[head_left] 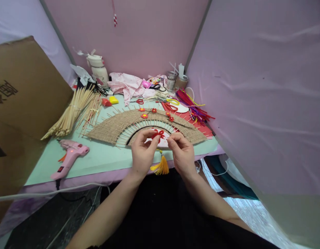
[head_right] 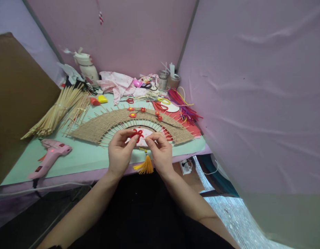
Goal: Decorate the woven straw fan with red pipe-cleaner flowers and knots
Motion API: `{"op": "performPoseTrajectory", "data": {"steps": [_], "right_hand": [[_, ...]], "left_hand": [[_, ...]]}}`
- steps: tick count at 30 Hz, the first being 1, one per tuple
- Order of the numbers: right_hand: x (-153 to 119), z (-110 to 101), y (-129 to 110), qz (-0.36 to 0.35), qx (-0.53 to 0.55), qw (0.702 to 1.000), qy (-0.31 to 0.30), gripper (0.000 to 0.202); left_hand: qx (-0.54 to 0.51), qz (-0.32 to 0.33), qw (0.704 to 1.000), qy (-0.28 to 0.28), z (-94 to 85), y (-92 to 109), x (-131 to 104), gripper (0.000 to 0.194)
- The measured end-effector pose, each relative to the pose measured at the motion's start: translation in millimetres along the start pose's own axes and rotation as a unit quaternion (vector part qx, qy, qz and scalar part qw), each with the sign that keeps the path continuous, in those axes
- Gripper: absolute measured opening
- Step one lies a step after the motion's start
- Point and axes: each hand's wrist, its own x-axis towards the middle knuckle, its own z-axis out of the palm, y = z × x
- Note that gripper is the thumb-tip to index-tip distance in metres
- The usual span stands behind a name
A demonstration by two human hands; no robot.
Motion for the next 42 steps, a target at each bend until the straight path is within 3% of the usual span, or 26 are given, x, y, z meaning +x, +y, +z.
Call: {"op": "performPoseTrajectory", "data": {"steps": [4, 7, 10, 16, 20, 28, 33, 38, 42], "right_hand": [[-2, 3, -6, -0.023, -0.007, 1.0, 0.008, 0.005], [-3, 4, -5, -0.02, -0.018, 1.0, -0.002, 0.005], [-1, 2, -1, -0.016, -0.023, 1.0, 0.0, 0.005], [4, -7, 3, -0.003, -0.036, 0.999, -0.015, 0.006], [5, -9, 2, -0.01, -0.053, 0.998, -0.021, 0.006], [2, -6, -1, -0.099, -0.194, 0.975, 0.036, 0.004], [3, -3, 1, -0.023, -0.096, 0.994, 0.037, 0.011], [6, -4, 10, 0.081, 0.022, 0.996, 0.011, 0.016], [7, -7, 10, 0.084, 0.047, 0.995, 0.034, 0.016]], "left_hand": [[-0.125, -0.137, 0.983, 0.009, 2.1, 4, 5, 0.047], [-0.181, -0.207, 0.961, -0.002, 2.4, 6, 7, 0.036], [-0.201, -0.236, 0.951, -0.013, 2.6, 7, 7, 0.021], [-0.165, -0.244, 0.954, -0.052, 2.8, 8, 6, 0.018], [-0.12, -0.2, 0.97, -0.065, 2.4, 2, 6, 0.02], [-0.07, -0.157, 0.982, -0.074, -1.2, -10, 5, 0.023], [-0.097, -0.183, 0.974, -0.087, 0.6, -6, 5, 0.03], [-0.129, -0.225, 0.965, -0.048, 1.2, -3, 7, 0.031], [-0.143, -0.25, 0.957, -0.03, 1.0, -1, 8, 0.034]]}}
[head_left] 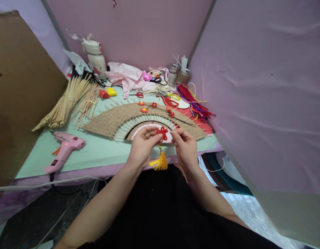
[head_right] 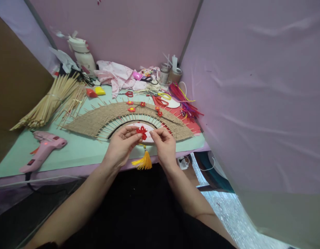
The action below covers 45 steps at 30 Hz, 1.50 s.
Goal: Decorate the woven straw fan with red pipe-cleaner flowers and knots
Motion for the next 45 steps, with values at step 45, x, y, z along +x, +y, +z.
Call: {"op": "performPoseTrajectory", "data": {"steps": [45], "right_hand": [[1, -7, -15, 0.025, -0.096, 0.988, -0.116, 0.016]], "left_hand": [[-0.107, -0.17, 0.979, -0.039, -3.5, -6, 1, 0.019]]}}
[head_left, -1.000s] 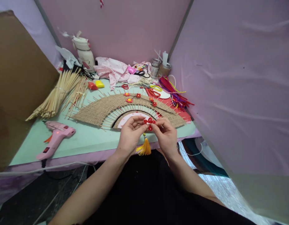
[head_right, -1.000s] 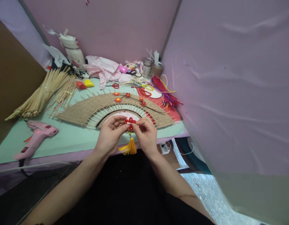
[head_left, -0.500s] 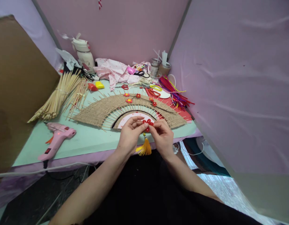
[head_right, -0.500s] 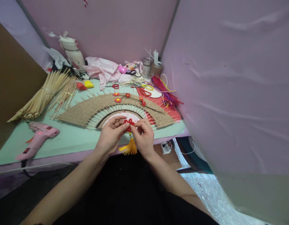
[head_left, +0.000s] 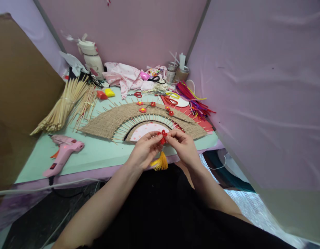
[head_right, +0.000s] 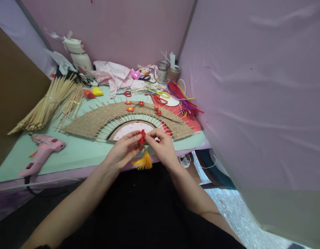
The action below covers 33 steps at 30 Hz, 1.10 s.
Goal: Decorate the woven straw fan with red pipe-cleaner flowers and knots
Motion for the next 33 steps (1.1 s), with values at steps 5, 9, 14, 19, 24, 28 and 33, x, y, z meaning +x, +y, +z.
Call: {"op": "performPoseTrajectory", "data": {"steps": [5, 9, 14, 19, 24, 28, 33], "right_hand": [[2, -12, -6, 0.032, 0.027, 0.997, -0.065, 0.018], [-1, -12, -3, -0.008, -0.029, 0.999, -0.041, 0.018], [-4, -11, -2, -0.06, -0.084, 0.994, -0.035, 0.015], [-4, -14, -3, -0.059, -0.089, 0.992, -0.064, 0.016], [-2, -17, -3, -0.037, -0.076, 0.993, -0.081, 0.016], [0, -19, -5, 0.033, -0.013, 0.992, -0.124, 0.016], [3, -16, -1, 0.062, 0.021, 0.989, -0.13, 0.016]], "left_hand": [[0.06, -0.068, 0.995, -0.035, -5.8, 8, 1, 0.019], [0.079, -0.086, 0.992, -0.052, -5.8, 11, -1, 0.02], [0.075, -0.079, 0.991, -0.074, -7.4, 13, -2, 0.025], [0.111, -0.087, 0.985, -0.101, -11.0, 14, -1, 0.028], [0.14, -0.082, 0.981, -0.105, -12.4, 14, 0, 0.025], [0.157, -0.082, 0.978, -0.11, -11.9, 15, -2, 0.022], [0.146, -0.078, 0.983, -0.078, -10.8, 16, -3, 0.019]]}}
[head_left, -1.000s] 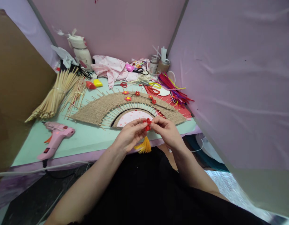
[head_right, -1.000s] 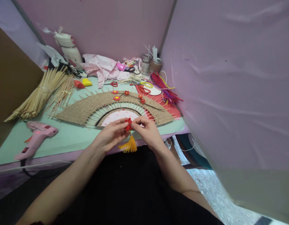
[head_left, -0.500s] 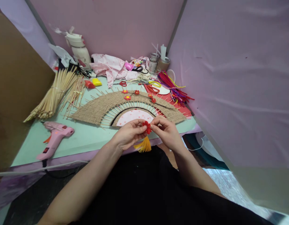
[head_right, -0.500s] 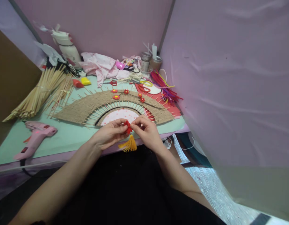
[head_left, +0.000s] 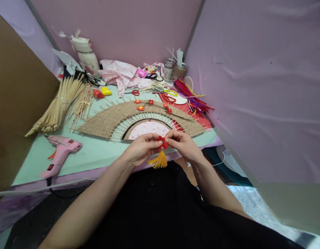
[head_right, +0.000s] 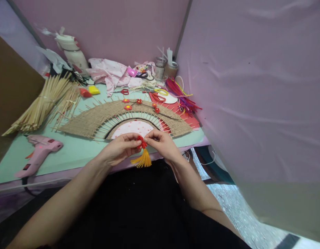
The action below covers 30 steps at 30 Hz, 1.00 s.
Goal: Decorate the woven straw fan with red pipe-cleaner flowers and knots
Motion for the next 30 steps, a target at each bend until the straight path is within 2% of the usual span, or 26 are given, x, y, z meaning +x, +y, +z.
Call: {"op": "performPoseTrajectory", "data": {"steps": [2, 4, 6, 8, 10, 12, 18, 22, 30], "right_hand": [[2, 2, 3, -0.015, -0.016, 0.999, 0.029, 0.015], [2, 3, 5, -0.07, -0.067, 0.99, 0.106, 0.014], [0, 3, 3, -0.16, -0.153, 0.957, 0.189, 0.011], [-5, 3, 0, -0.259, -0.246, 0.909, 0.213, 0.008], [-10, 3, -4, -0.339, -0.322, 0.867, 0.174, 0.012], [-13, 2, -8, -0.384, -0.38, 0.831, 0.131, 0.019], [-11, -5, -16, -0.414, -0.506, 0.754, 0.057, 0.021], [-10, -8, -20, -0.413, -0.533, 0.738, 0.021, 0.018], [-6, -17, -17, -0.445, -0.553, 0.703, -0.049, 0.024]], "left_hand": [[-0.025, 0.004, 0.999, 0.019, 0.5, -1, 2, 0.016], [-0.058, 0.01, 0.997, 0.048, 1.3, -1, 5, 0.013], [-0.088, 0.018, 0.993, 0.079, 2.7, -1, 7, 0.012], [-0.11, 0.029, 0.989, 0.097, 4.6, 0, 7, 0.012], [-0.123, 0.036, 0.987, 0.094, 6.7, 0, 4, 0.012], [-0.129, 0.037, 0.987, 0.086, 8.5, 0, 1, 0.013], [-0.116, 0.053, 0.988, 0.085, 12.6, -4, -5, 0.016], [-0.09, 0.085, 0.987, 0.099, 13.6, -6, -4, 0.016], [-0.07, 0.075, 0.989, 0.102, 11.3, -8, -3, 0.018]]}}
